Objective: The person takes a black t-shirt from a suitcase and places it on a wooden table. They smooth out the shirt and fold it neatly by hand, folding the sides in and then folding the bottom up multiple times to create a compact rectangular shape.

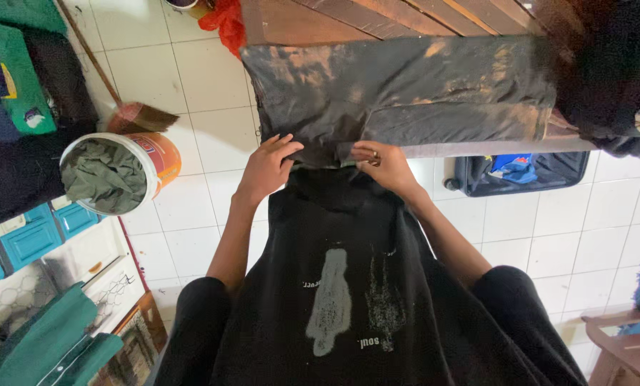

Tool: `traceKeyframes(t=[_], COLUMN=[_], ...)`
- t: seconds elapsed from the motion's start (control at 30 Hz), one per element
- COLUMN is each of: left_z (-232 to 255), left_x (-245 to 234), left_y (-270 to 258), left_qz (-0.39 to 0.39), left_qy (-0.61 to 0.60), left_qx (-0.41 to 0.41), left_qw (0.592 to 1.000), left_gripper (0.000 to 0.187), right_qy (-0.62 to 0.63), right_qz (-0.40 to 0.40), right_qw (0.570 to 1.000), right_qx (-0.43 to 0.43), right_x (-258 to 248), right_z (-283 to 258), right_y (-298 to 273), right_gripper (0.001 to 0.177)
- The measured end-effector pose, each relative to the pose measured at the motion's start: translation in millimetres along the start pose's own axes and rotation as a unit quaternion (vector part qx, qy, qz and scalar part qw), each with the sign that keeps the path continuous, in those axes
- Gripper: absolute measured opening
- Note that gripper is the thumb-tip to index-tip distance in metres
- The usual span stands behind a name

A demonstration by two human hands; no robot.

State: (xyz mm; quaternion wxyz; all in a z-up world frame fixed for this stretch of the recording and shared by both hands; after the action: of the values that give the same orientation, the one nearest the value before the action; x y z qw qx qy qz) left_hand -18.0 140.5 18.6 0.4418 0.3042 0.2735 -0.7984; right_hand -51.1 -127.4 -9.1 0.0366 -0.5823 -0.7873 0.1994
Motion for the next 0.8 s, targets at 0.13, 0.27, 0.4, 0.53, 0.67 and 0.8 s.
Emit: traceKeyframes(t=[0.13,0.27,0.4,0.53,0.67,0.8], left_z=[-8.9,3.8,6.6,8.7,1.4,9.3], left_x=[-2.3,-8.1,0.4,15.6,25.9,0.0], left_y=[10.9,15.7,6.6,1.8,-4.4,-3.6], left_qz=[-0.016,-0.034,-0.059,-0.046,-0.063,-0.007], left_qy=[-0.040,-0.047,0.002,0.032,0.055,0.070], left_qx=[-0.055,-0.020,-0.030,0.023,-0.004,-0.015], left_qw=[0.998,0.998,0.998,0.998,0.996,0.997], left_gripper=[0.022,0.015,0.013,0.017,0.018,0.022], right_qy=[-0.313,-0.329,-0.290,-0.356,-0.245,-0.088], right_qz=[0.003,-0.027,-0.035,-0.049,-0.061,-0.034], right_qw=[0.941,0.921,0.933,0.880,0.922,0.971], right_qx=[-0.125,-0.208,-0.212,-0.310,-0.293,-0.218], right_x=[4.3,7.5,1.3,5.6,0.0,-27.3], right_z=[-13.9,-17.7,-12.7,-33.8,-37.3,-32.1], right_y=[8.3,11.3,8.6,8.5,13.6,17.6], right_gripper=[0.046,0.048,0.032,0.040,0.014,0.013])
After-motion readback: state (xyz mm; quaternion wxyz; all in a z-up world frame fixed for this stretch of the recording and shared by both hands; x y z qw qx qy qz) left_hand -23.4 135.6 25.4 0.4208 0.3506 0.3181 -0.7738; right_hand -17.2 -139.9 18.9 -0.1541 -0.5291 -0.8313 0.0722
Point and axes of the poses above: each hand's wrist, its own y-axis towards the middle knuckle, its own x-axis out of the palm, z = x × y, the point moved 7 cm from there along y, towards the middle knuckle, and after that the axes turned 6 degrees about y, right-handed, at the moved point
